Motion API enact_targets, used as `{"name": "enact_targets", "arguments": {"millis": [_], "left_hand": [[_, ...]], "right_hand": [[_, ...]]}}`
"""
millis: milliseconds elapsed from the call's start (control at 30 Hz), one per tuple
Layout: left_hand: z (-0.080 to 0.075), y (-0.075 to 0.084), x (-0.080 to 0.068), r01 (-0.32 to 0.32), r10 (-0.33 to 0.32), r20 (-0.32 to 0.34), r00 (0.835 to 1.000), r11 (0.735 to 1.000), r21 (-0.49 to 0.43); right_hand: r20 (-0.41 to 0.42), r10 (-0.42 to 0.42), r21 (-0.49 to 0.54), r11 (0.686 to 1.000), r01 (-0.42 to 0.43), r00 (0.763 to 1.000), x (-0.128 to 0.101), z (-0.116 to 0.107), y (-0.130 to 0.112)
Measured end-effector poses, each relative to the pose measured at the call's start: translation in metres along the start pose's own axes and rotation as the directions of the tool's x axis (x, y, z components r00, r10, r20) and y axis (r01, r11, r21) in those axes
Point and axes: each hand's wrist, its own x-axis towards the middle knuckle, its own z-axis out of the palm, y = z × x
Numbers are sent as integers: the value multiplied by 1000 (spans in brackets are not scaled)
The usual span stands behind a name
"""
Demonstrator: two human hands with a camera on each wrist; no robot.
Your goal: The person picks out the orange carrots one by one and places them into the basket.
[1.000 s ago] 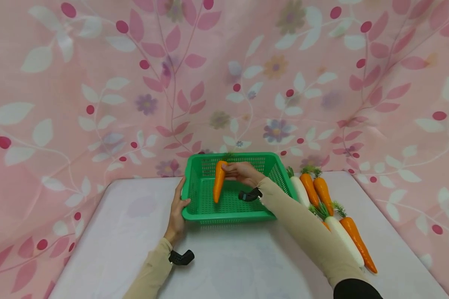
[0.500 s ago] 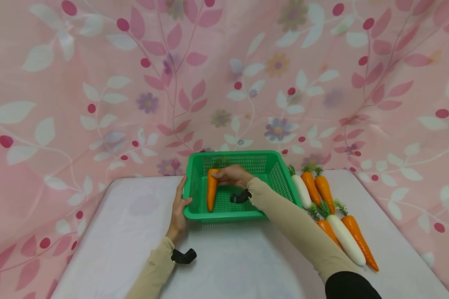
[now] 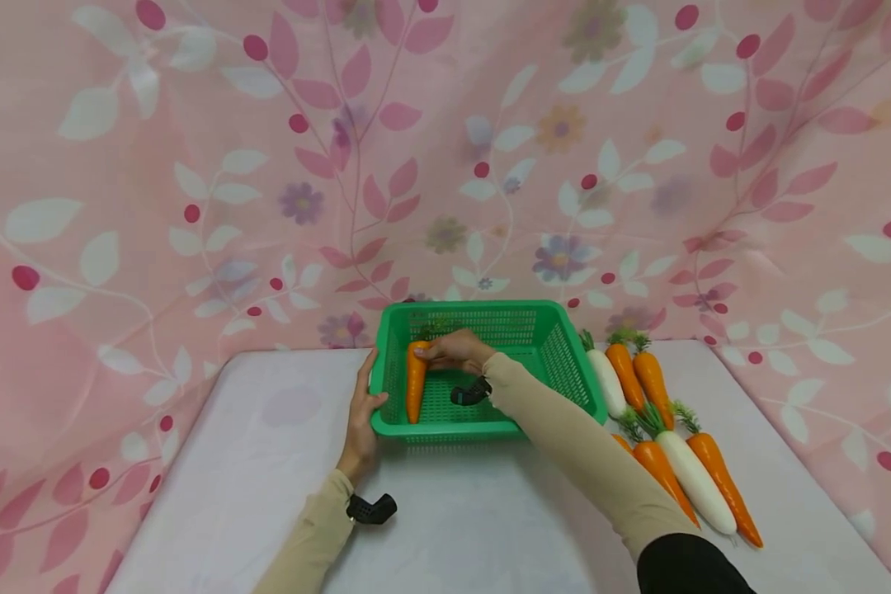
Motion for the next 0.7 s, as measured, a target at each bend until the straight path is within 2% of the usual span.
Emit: {"name": "enact_targets", "arguments": {"millis": [200, 333, 500, 700], "left_hand": [[0, 1, 2, 11, -10, 23, 1000, 1000, -20], [1, 1, 2, 8, -8, 12, 1000, 1000, -21], [2, 1, 1, -2, 2, -3, 1000, 1000, -2], [0, 0, 2, 1, -1, 11, 1000, 1000, 17]], "right_hand": [[-36, -20, -47, 999, 18, 999, 1, 4, 1], [-70, -56, -147, 988, 45, 996, 2, 6, 2], [-105, -81, -328, 944, 43, 991, 5, 5, 5], [-107, -85, -448, 893, 29, 991, 6, 1, 4]]}}
